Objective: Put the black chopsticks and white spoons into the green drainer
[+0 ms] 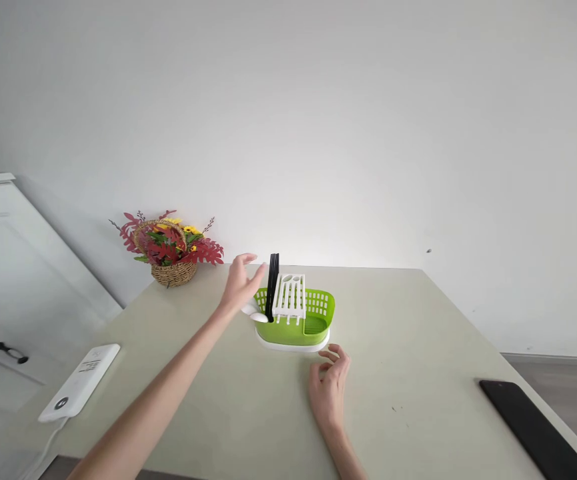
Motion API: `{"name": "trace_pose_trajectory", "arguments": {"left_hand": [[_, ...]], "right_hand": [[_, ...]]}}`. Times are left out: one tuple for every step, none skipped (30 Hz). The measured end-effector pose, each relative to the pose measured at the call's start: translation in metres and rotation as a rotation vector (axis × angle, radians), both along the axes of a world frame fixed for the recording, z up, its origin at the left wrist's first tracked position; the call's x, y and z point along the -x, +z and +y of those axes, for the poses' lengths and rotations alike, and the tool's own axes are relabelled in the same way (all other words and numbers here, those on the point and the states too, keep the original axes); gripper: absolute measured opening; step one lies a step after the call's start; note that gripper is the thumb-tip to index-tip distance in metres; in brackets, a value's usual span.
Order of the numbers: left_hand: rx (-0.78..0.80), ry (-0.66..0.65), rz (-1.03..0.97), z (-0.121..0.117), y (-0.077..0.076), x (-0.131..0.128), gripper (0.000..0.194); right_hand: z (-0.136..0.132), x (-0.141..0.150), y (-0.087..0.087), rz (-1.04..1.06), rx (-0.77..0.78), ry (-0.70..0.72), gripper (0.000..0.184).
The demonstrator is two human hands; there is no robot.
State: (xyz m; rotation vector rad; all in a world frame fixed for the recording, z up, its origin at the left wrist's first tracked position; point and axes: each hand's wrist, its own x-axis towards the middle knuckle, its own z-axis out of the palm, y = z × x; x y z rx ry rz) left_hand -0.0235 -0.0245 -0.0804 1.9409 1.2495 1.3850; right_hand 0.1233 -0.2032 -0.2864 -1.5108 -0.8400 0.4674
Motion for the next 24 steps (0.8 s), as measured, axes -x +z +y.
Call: {"name": "trace_pose_trajectory", "arguments": {"left_hand": [[0.085, -0.015, 0.011, 0.011, 0.003, -0.010, 0.047], [0.209, -0.034, 0.018, 0.022, 0.005, -0.020, 0.056], [0.332, -0.061, 0.031, 0.031, 0.007, -0.028, 0.063], [0.438, -0.091, 0.044, 0.039, 0.008, -0.035, 0.066], [0.515, -0.124, 0.059, 0.045, 0.008, -0.040, 0.065], [0.561, -0.156, 0.074, 0.050, 0.008, -0.044, 0.060], [0.585, -0.182, 0.087, 0.053, 0.007, -0.048, 0.052], [0.596, -0.196, 0.097, 0.055, 0.005, -0.050, 0.044], [0.608, -0.200, 0.109, 0.057, 0.003, -0.052, 0.038], [0.617, -0.195, 0.123, 0.058, 0.001, -0.053, 0.034], [0.621, -0.182, 0.135, 0.058, -0.002, -0.053, 0.032], [0.623, -0.168, 0.147, 0.059, -0.005, -0.054, 0.030], [0.624, -0.160, 0.155, 0.059, -0.007, -0.053, 0.029], [0.626, -0.162, 0.161, 0.059, -0.009, -0.053, 0.029], [0.630, -0.174, 0.164, 0.059, -0.011, -0.052, 0.030], [0.633, -0.196, 0.164, 0.060, -0.012, -0.051, 0.031], [0.636, -0.224, 0.161, 0.060, -0.013, -0.050, 0.033], [0.637, -0.255, 0.156, 0.060, -0.014, -0.049, 0.035], [0.637, -0.286, 0.147, 0.060, -0.015, -0.048, 0.037], [0.637, -0.315, 0.133, 0.060, -0.015, -0.048, 0.038], [0.637, -0.342, 0.114, 0.060, -0.014, -0.047, 0.040], [0.637, -0.368, 0.090, 0.060, -0.013, -0.046, 0.041], [0.638, -0.394, 0.061, 0.061, -0.011, -0.045, 0.043], [0.636, -0.417, 0.034, 0.063, -0.007, -0.044, 0.043]], "right_hand": [[0.000, 0.000, -0.001, 0.006, -0.005, 0.002, 0.042], [0.001, -0.001, -0.001, 0.010, -0.008, 0.004, 0.041], [0.001, -0.001, -0.001, 0.014, -0.010, 0.005, 0.040], [0.002, -0.001, -0.001, 0.017, -0.010, 0.005, 0.040], [0.002, -0.001, -0.001, 0.020, -0.010, 0.004, 0.040], [0.002, -0.001, -0.001, 0.023, -0.010, 0.003, 0.039], [0.003, -0.001, -0.001, 0.025, -0.010, 0.003, 0.039], [0.003, -0.001, -0.001, 0.027, -0.010, 0.005, 0.038], [0.003, -0.001, -0.001, 0.030, -0.011, 0.006, 0.038], [0.003, -0.001, -0.001, 0.031, -0.012, 0.008, 0.038], [0.003, -0.002, -0.001, 0.033, -0.013, 0.010, 0.036], [0.003, -0.002, -0.001, 0.034, -0.014, 0.014, 0.035], [0.003, -0.002, 0.000, 0.036, -0.014, 0.017, 0.033], [0.003, -0.002, 0.000, 0.037, -0.015, 0.021, 0.031], [0.003, -0.002, 0.001, 0.037, -0.015, 0.025, 0.030], [0.002, -0.002, 0.001, 0.038, -0.015, 0.030, 0.029], [0.002, -0.002, 0.002, 0.038, -0.014, 0.033, 0.029], [0.002, -0.002, 0.002, 0.038, -0.014, 0.036, 0.029], [0.002, -0.002, 0.003, 0.038, -0.014, 0.038, 0.030], [0.002, -0.002, 0.003, 0.038, -0.013, 0.038, 0.030], [0.002, -0.002, 0.004, 0.039, -0.014, 0.037, 0.030], [0.002, -0.002, 0.004, 0.040, -0.015, 0.035, 0.030], [0.002, -0.002, 0.005, 0.040, -0.018, 0.031, 0.030], [0.002, -0.002, 0.005, 0.039, -0.020, 0.028, 0.030]]}}
